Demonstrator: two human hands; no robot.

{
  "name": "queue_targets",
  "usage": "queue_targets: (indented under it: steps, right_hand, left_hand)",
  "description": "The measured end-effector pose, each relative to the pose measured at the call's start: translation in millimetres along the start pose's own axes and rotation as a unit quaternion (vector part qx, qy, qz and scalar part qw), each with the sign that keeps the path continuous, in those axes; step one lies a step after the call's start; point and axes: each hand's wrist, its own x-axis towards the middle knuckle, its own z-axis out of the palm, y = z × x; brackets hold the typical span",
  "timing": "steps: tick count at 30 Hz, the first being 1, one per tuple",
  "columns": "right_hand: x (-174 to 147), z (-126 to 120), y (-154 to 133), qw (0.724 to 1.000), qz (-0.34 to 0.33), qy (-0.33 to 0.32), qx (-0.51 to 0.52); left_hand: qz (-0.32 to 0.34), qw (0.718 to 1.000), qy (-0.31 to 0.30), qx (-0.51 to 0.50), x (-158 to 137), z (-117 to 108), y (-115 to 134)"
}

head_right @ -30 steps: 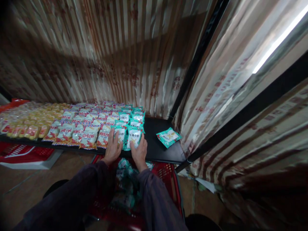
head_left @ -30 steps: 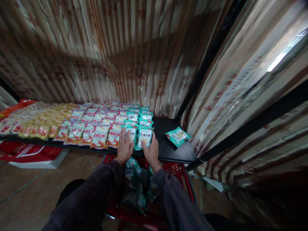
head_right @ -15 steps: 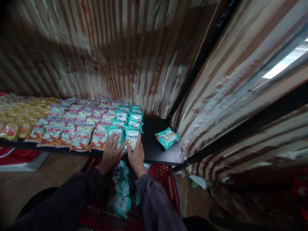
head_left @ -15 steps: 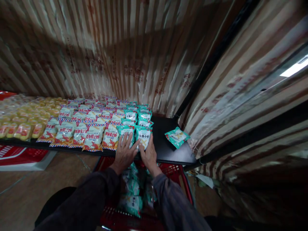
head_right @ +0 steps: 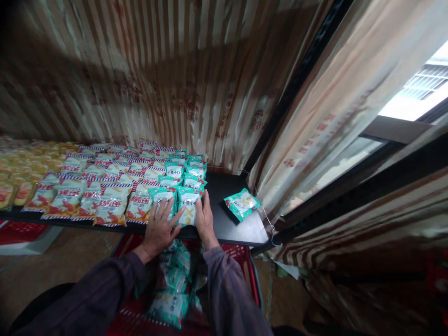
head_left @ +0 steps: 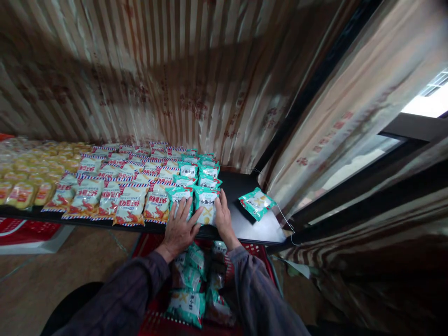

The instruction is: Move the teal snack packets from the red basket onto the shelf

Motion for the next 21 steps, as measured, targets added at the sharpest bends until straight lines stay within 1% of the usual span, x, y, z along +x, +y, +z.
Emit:
queue_targets:
  steps: [2,5,10,16,21]
  right_hand:
    - [7.1,-1.5,-4.1,1.000,-0.005,-0.022,0.008]
    - [13.7,-3.3,-7.0,0.998,-0.031,-0.043,0.021]
    - [19.3,-6.0,-5.6,0.998,-0.044,-0.044,0.028]
    - [24.1,-8.2,-6.5,0.995,-0.057,-0.054,0.066]
    - [26.0,-9.0,-4.7,0.995,-0.067,-0.041,0.058]
  left_hand:
    - [0.001,1.000,-0.007,-0.002,0.2,-0.2,-0.5]
    - [0.006,1.000,-0.017,-0.005,0.1,-0.8,-0.8]
    - [0.016,1.000,-0.019,0.012,-0.1,-1.1,0.1]
    - [0.023,0.999,0.011,0.027,0.5,-0.6,2.7]
    - [0.021,0.999,0.021,0.016,1.5,-0.5,4.6]
